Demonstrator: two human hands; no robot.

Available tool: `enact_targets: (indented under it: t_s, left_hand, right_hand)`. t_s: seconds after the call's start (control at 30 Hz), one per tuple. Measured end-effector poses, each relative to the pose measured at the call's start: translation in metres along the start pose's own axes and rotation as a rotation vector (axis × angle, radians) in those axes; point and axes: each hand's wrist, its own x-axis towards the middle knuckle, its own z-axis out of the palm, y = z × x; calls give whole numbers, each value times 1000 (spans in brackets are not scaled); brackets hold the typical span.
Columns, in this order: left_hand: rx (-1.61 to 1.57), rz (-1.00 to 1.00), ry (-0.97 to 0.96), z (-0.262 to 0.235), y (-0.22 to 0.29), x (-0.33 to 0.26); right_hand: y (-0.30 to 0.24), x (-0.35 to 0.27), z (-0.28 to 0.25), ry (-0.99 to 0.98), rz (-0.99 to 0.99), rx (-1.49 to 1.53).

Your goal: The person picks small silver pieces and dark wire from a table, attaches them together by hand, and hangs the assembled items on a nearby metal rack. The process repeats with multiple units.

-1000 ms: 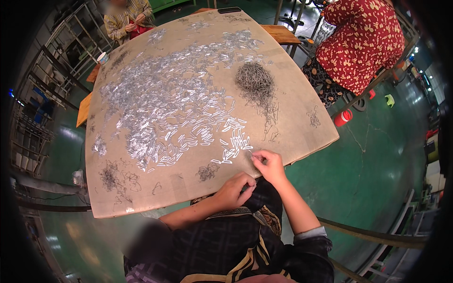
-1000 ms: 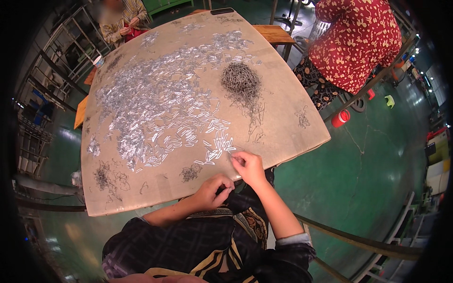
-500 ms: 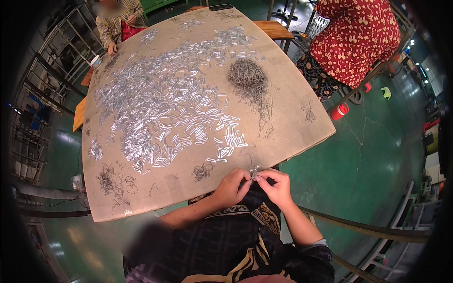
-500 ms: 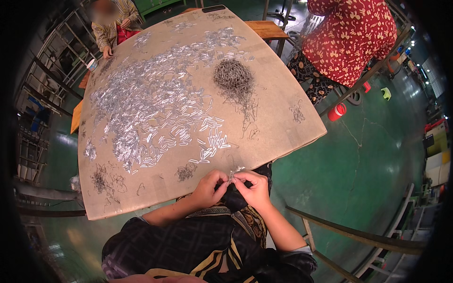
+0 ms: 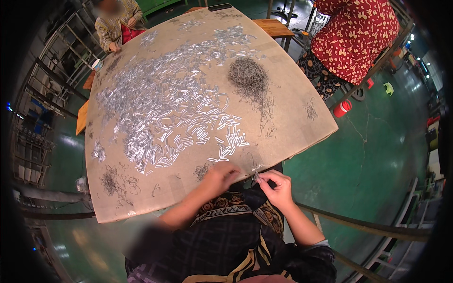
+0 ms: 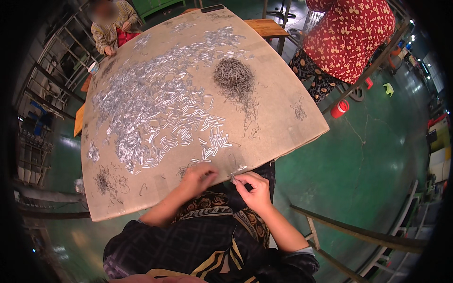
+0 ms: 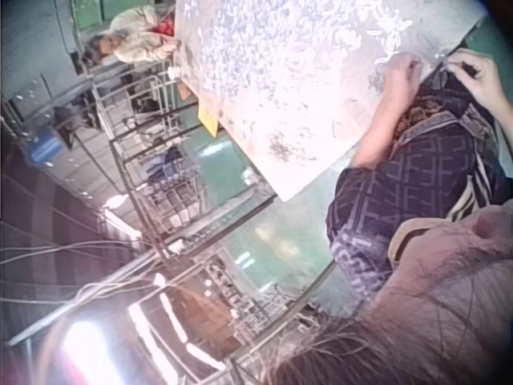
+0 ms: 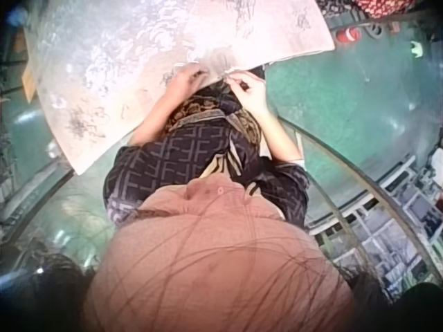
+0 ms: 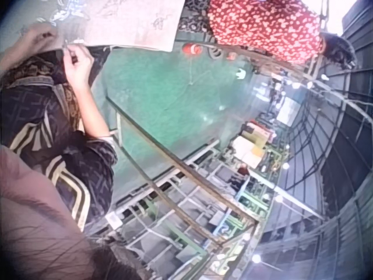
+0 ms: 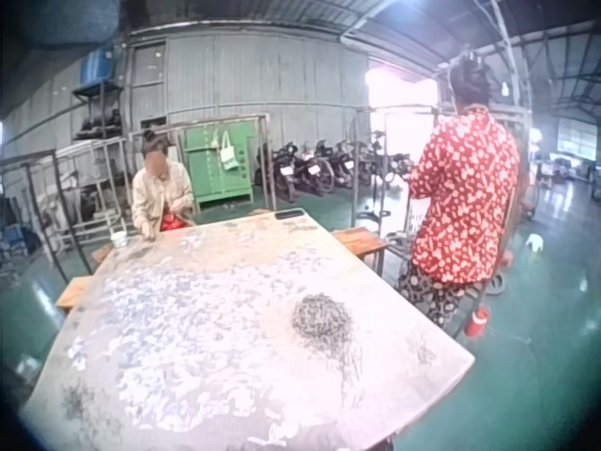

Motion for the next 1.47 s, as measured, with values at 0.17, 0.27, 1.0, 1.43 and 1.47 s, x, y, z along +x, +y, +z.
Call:
enact_targets:
  t_s: [0.17,0.27,1.0,1.43,1.47]
  left_hand:
    - [471,-127,25,-40,-42,10]
    - [337,-292,-10,-44,-58,11]
    - [724,370,-192,46,-48,107]
    - [618,278,-197,46,-46,119]
    - [430,68,-235,41,-44,119]
  right_hand:
    - [8,-2,2,5,-32,-21]
    - [6,-2,4,-2,-34,-11]
    - [10,-10,9,12,-45,-21]
    - [15,-13,9,41,-73,-52]
    - [13,-12,7,44,-66,-47]
